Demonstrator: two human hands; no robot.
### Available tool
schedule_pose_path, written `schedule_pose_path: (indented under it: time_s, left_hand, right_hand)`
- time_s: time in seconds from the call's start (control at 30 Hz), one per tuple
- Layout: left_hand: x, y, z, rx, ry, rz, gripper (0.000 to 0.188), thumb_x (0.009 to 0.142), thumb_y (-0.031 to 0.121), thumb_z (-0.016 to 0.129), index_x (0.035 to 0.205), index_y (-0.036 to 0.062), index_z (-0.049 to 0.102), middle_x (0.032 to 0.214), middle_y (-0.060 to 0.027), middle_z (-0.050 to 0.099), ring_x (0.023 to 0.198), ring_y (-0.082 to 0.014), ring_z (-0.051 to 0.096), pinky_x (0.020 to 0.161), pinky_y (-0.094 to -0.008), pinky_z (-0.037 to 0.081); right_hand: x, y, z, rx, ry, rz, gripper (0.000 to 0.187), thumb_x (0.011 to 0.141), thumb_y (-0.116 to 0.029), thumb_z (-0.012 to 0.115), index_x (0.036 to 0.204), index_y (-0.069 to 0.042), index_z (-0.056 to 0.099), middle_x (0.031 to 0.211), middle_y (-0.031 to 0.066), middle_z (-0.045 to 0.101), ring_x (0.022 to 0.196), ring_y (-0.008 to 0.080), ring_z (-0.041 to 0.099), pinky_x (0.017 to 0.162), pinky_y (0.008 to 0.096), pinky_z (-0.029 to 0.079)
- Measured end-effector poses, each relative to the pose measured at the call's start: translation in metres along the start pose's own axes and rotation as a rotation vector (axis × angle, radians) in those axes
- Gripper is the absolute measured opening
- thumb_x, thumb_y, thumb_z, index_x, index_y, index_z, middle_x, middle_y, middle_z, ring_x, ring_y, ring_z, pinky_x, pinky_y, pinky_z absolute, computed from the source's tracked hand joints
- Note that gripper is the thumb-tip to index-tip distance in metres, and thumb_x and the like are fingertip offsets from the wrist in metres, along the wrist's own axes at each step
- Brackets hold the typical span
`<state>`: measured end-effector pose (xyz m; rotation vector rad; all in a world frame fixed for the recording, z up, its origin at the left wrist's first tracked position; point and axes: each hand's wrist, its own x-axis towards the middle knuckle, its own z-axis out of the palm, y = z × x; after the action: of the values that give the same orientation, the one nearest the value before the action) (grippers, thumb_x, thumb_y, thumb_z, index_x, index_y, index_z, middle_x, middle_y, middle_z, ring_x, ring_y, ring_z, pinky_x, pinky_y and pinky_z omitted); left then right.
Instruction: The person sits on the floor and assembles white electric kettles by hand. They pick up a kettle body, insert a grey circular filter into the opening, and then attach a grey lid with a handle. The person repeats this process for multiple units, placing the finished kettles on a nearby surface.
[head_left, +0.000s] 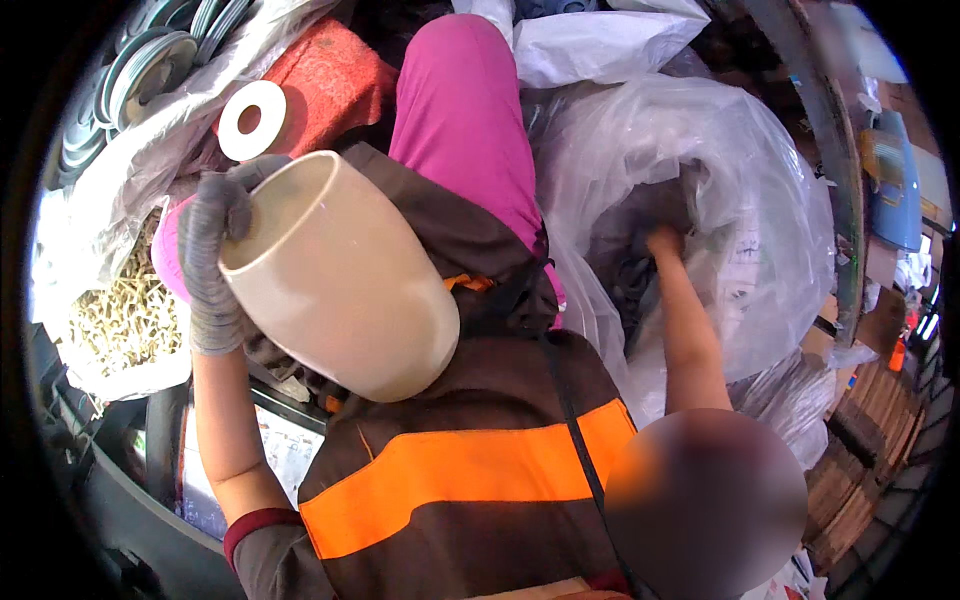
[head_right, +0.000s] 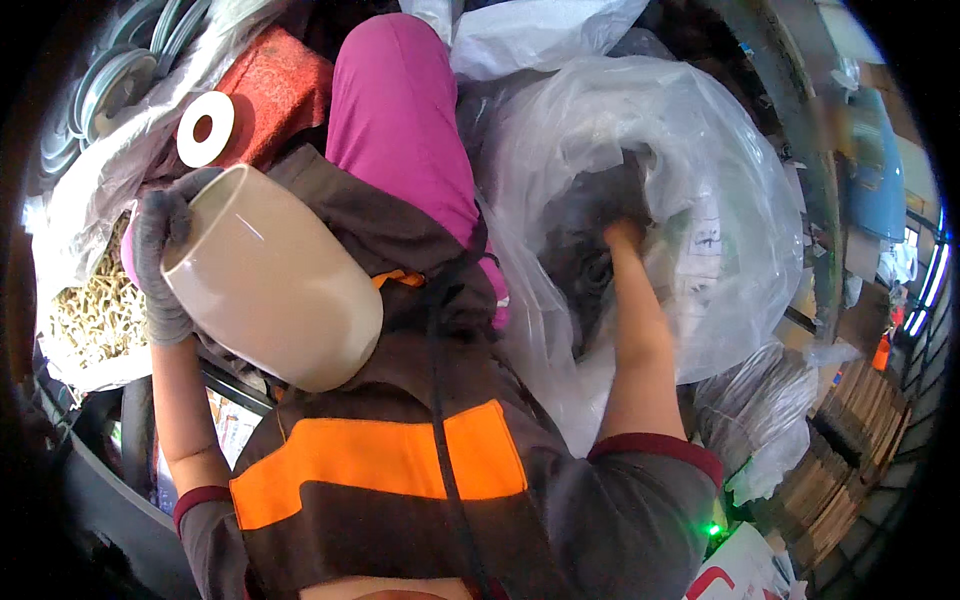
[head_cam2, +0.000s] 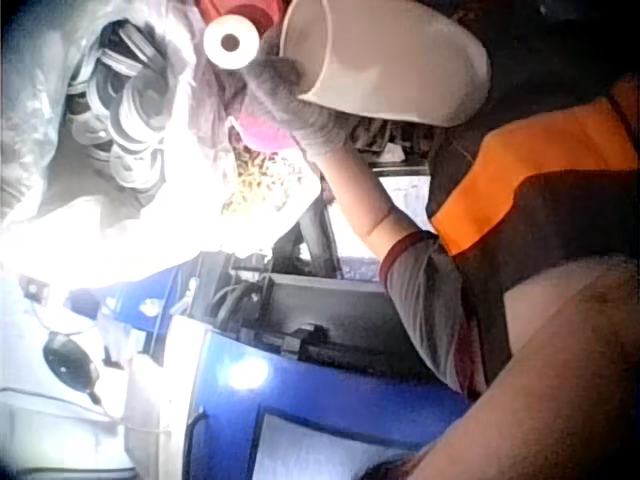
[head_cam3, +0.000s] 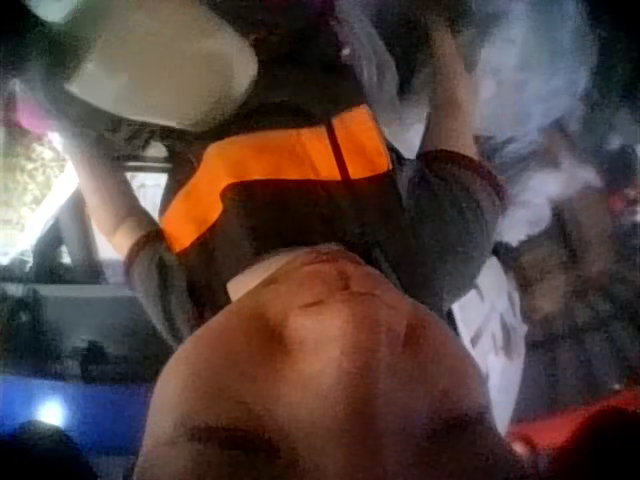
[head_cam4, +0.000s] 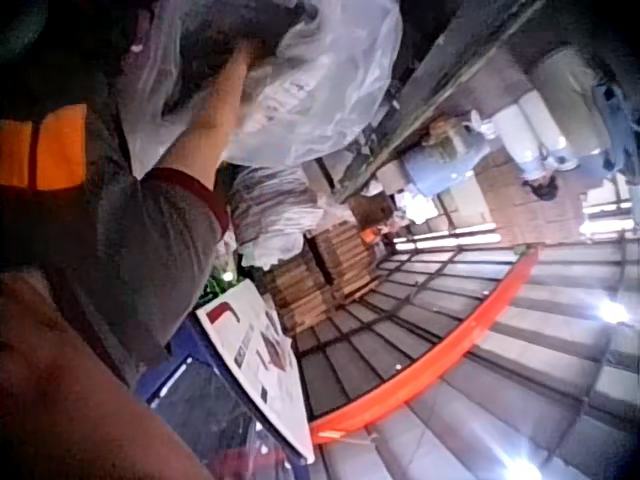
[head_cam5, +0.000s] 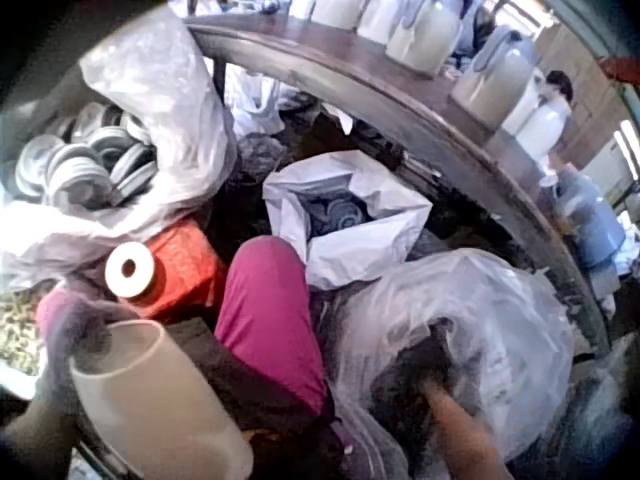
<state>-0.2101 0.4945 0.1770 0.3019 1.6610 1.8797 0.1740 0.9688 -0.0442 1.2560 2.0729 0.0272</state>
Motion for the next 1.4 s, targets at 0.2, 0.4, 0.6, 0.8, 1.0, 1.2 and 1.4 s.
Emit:
schedule_pose_path:
  time_s: [0.2,0.4,0.6,0.8,1.0,1.2,1.4]
  left_hand:
    - [-0.002,0.003,0.019,-0.079,0.072,-0.069,0.044,0.094,0.039,0.044,0.064,0.0071,0.041,0.11,-0.0209,0.061,0.093,-0.0201,0.057,0.082,-0.0303,0.045]
    - [0.008,-0.001,0.015,0.07,-0.002,-0.052,0.039,0.092,0.032,0.047,0.093,-0.0043,0.062,0.107,-0.0138,0.063,0.094,-0.0159,0.057,0.084,-0.027,0.043]
    - [0.016,0.031,0.051,-0.023,-0.224,-0.151,0.042,0.084,0.028,0.053,0.111,-0.0038,0.058,0.109,-0.0129,0.061,0.102,-0.0184,0.057,0.091,-0.0293,0.043]
    - [0.024,0.041,0.068,-0.367,-0.589,-0.335,0.064,0.072,0.016,0.065,0.129,-0.0022,0.043,0.121,-0.0131,0.055,0.113,-0.0235,0.053,0.098,-0.0347,0.041]
    - [0.007,0.033,0.018,-0.198,-0.544,-0.267,0.047,0.078,0.017,0.067,0.119,-0.0025,0.057,0.114,-0.0086,0.061,0.109,-0.0161,0.055,0.098,-0.029,0.04]
    - [-0.008,0.018,-0.007,-0.338,-0.393,-0.186,0.042,0.082,0.018,0.065,0.117,-0.0035,0.057,0.113,-0.009,0.062,0.105,-0.0159,0.057,0.094,-0.029,0.043]
    - [0.003,0.006,0.0,-0.456,-0.36,-0.186,0.035,0.086,0.014,0.06,0.116,-0.0048,0.055,0.11,-0.0111,0.062,0.102,-0.0178,0.059,0.091,-0.0294,0.046]
  right_hand:
    - [0.039,0.01,0.05,0.196,0.065,0.178,0.038,0.086,-0.036,0.051,0.109,-0.008,0.063,0.11,0.0173,0.063,0.107,0.0353,0.058,0.087,0.0449,0.046]
    - [0.004,-0.007,0.035,0.501,0.428,0.05,0.044,0.091,-0.04,0.044,0.094,-0.001,0.065,0.098,0.024,0.063,0.093,0.0398,0.06,0.081,0.0461,0.045]
    - [-0.177,-0.078,-0.227,1.158,-0.261,-0.497,0.034,0.092,-0.031,0.054,0.074,-0.003,0.061,0.067,-0.0042,0.055,0.066,0.0052,0.048,0.061,0.0231,0.04]
    - [-0.234,-0.215,-0.369,0.884,-0.247,-1.273,0.038,0.088,-0.038,0.055,0.066,-0.007,0.059,0.056,-0.0028,0.052,0.054,0.0036,0.047,0.052,0.021,0.036]
    - [-0.245,-0.325,-0.365,1.066,-0.589,-1.037,0.041,0.093,-0.041,0.046,0.088,-0.003,0.061,0.074,0.0059,0.063,0.061,0.009,0.059,0.054,0.0222,0.048]
    - [-0.251,-0.283,-0.281,1.632,-0.477,-1.066,0.053,0.093,-0.038,0.046,0.13,0.0,0.04,0.121,0.0111,0.052,0.105,0.0184,0.056,0.087,0.0319,0.048]
    - [-0.255,-0.268,-0.262,1.494,-0.177,-1.094,0.046,0.091,-0.024,0.057,0.129,-0.002,0.043,0.088,0.0024,0.052,0.071,0.0084,0.049,0.062,0.0238,0.042]
